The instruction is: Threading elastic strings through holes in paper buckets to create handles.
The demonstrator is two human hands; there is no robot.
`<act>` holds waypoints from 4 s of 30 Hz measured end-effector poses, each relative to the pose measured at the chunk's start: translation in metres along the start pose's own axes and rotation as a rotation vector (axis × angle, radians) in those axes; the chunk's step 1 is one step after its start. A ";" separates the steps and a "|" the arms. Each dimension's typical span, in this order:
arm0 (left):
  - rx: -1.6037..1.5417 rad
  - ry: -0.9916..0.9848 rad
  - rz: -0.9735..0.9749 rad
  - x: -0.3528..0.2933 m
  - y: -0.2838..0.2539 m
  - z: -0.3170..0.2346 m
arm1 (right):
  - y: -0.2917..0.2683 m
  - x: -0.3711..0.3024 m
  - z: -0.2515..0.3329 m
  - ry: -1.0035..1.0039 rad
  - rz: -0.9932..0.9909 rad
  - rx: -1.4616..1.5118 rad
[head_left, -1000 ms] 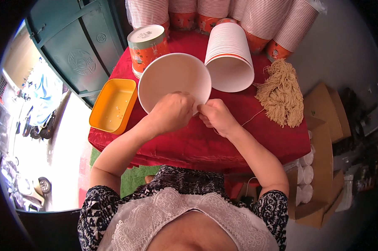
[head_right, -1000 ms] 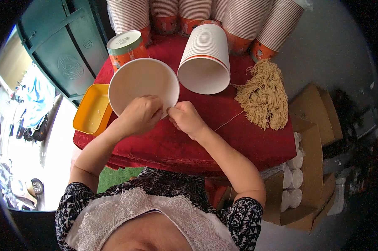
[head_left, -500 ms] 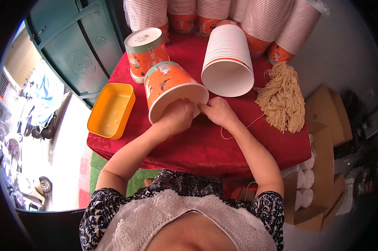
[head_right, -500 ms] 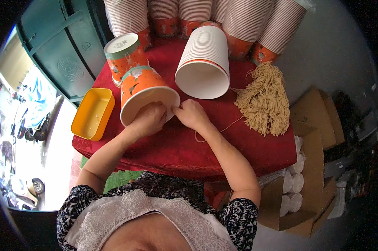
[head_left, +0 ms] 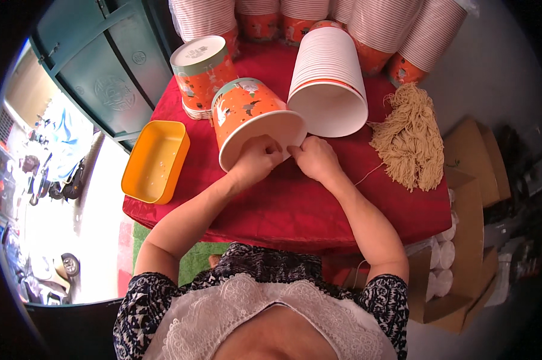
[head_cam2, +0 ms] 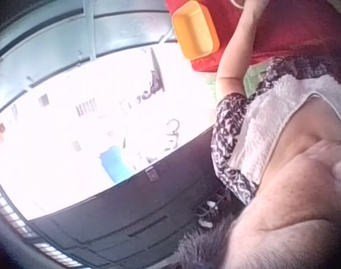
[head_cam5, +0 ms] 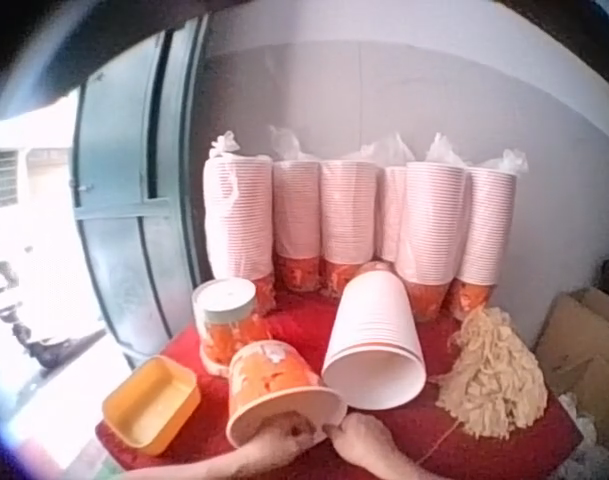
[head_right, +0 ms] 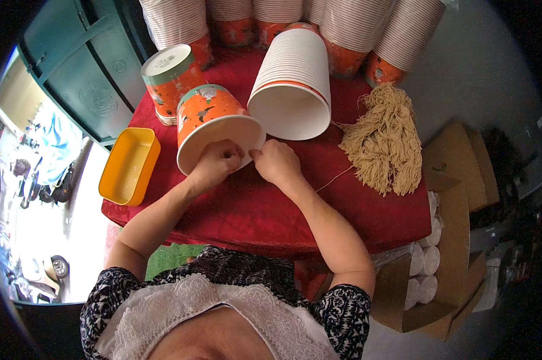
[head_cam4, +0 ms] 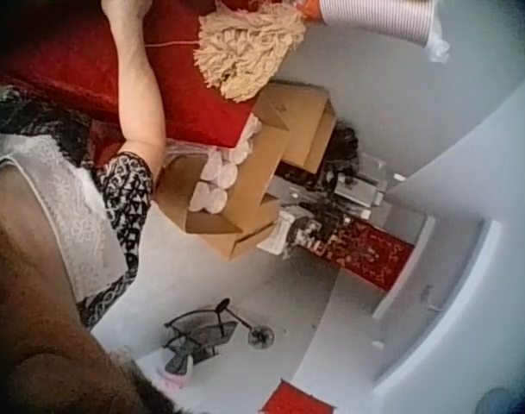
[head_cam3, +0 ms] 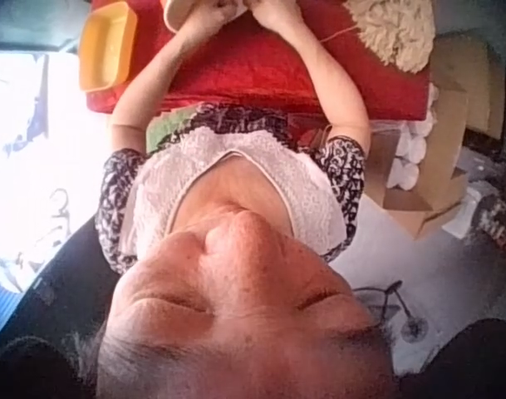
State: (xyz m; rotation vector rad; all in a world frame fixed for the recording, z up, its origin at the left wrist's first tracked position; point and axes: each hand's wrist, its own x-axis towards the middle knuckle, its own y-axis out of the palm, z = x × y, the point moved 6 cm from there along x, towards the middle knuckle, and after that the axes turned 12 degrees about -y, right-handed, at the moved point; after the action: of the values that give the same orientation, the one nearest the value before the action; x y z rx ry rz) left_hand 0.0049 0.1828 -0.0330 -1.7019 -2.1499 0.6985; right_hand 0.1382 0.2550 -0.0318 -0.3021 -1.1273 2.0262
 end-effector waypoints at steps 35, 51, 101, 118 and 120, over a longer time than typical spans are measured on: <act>-0.018 0.197 -0.032 -0.002 0.010 0.005 | -0.018 -0.028 0.039 -0.530 -0.036 0.371; -0.150 0.117 0.010 -0.008 0.009 0.003 | -0.005 -0.022 0.023 -0.505 -0.207 0.065; 0.056 0.282 0.037 -0.013 0.005 -0.009 | 0.011 -0.017 0.013 -0.425 -0.281 0.192; 0.560 0.484 -0.179 -0.020 0.011 -0.008 | 0.015 -0.016 0.010 -0.436 -0.284 0.140; 0.604 0.464 -0.208 -0.021 0.012 -0.007 | 0.016 -0.016 0.009 -0.424 -0.269 0.137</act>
State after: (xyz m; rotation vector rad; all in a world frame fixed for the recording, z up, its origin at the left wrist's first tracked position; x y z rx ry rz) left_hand 0.0231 0.1662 -0.0330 -1.1591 -1.5540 0.7120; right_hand 0.1357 0.2330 -0.0421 0.3487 -1.1963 1.9586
